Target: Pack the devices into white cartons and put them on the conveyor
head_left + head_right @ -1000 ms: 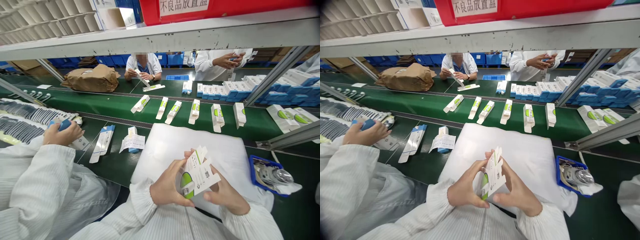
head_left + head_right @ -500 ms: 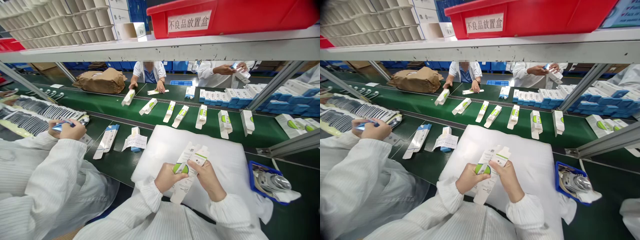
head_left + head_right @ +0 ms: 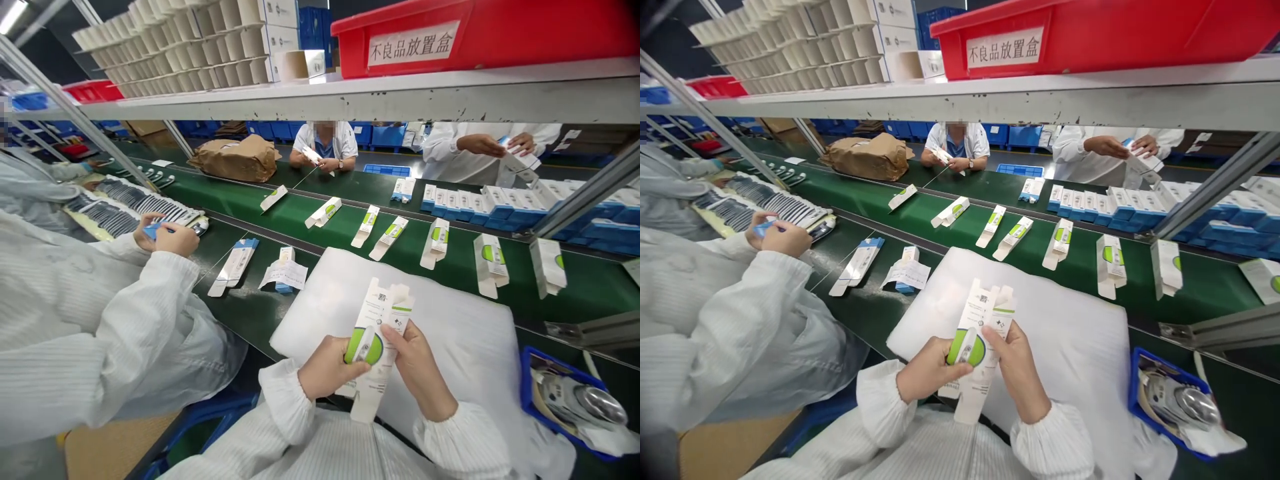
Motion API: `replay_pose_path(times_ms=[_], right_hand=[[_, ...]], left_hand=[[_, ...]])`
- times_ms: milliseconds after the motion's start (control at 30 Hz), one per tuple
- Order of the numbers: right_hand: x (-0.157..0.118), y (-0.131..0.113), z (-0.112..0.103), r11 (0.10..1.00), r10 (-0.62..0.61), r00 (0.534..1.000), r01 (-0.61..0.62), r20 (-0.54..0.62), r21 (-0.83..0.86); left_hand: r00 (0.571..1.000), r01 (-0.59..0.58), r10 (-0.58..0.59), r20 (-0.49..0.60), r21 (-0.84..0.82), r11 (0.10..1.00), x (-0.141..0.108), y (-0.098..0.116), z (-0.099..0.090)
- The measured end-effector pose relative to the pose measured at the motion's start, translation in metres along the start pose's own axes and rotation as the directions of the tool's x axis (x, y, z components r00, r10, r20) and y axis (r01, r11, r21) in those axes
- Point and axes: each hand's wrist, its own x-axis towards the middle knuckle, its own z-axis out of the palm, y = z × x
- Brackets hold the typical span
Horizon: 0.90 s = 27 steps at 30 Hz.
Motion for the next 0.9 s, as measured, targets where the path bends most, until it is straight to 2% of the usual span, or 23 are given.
replay_pose_path(times_ms=[67, 133, 200, 267, 300, 367, 433, 467, 533, 600, 667, 767, 900], right_hand=[[0.001, 0.002, 0.002, 1.000, 0.021, 0.999, -0.020, -0.031, 0.020], [0.000, 0.005, 0.004, 0.999, 0.022, 1.000, -0.022, 0.006, 0.031], [-0.004, 0.006, 0.007, 1.000, 0.012, 0.993, -0.012, 0.118, -0.004], [-0.009, 0.005, 0.010, 0.994, -0.023, 0.965, 0.049, 0.261, -0.095], [-0.012, 0.004, 0.012, 0.985, -0.050, 0.947, 0.100, 0.317, -0.143], [-0.016, 0.003, 0.015, 0.960, -0.104, 0.942, 0.180, 0.320, -0.216], [-0.019, 0.002, 0.021, 0.956, -0.120, 0.973, 0.167, 0.198, -0.240], [-0.021, 0.001, 0.025, 0.963, -0.104, 0.985, 0.134, 0.136, -0.232], [-0.023, -0.001, 0.035, 0.979, -0.062, 0.995, 0.076, 0.080, -0.188], [-0.025, -0.003, 0.045, 0.987, -0.039, 0.996, 0.052, 0.086, -0.152], [-0.026, -0.004, 0.052, 0.990, -0.030, 0.997, 0.039, 0.066, -0.137], [-0.027, -0.004, 0.057, 0.996, -0.001, 0.997, 0.008, 0.073, -0.094], [-0.025, -0.003, 0.055, 0.997, 0.040, 0.965, -0.056, 0.261, 0.056]], left_hand=[[0.998, 0.038, -0.038, -0.056, -0.005, 0.999, -0.001, -0.006, 0.006], [0.999, -0.015, 0.012, -0.040, -0.095, 0.995, -0.002, -0.005, 0.009], [0.993, -0.120, 0.118, -0.022, -0.235, 0.965, -0.005, 0.003, 0.008], [0.975, -0.222, 0.207, -0.082, -0.315, 0.923, -0.007, 0.015, 0.005], [0.966, -0.254, 0.228, -0.122, -0.295, 0.921, -0.008, 0.020, 0.003], [0.950, -0.280, 0.257, -0.177, -0.123, 0.952, -0.010, 0.026, 0.001], [0.931, -0.300, 0.322, -0.175, 0.140, 0.944, -0.010, 0.025, 0.001], [0.913, -0.326, 0.374, -0.161, 0.262, 0.908, -0.010, 0.022, 0.001], [0.852, -0.412, 0.507, -0.128, 0.432, 0.802, -0.010, 0.014, 0.000], [0.781, -0.489, 0.618, -0.093, 0.524, 0.697, -0.010, 0.006, -0.004], [0.752, -0.521, 0.657, -0.049, 0.568, 0.637, -0.012, 0.002, -0.010], [0.790, -0.508, 0.613, -0.012, 0.548, 0.665, -0.016, 0.004, -0.023], [0.853, -0.477, 0.522, 0.033, 0.455, 0.751, -0.019, 0.012, -0.043]])
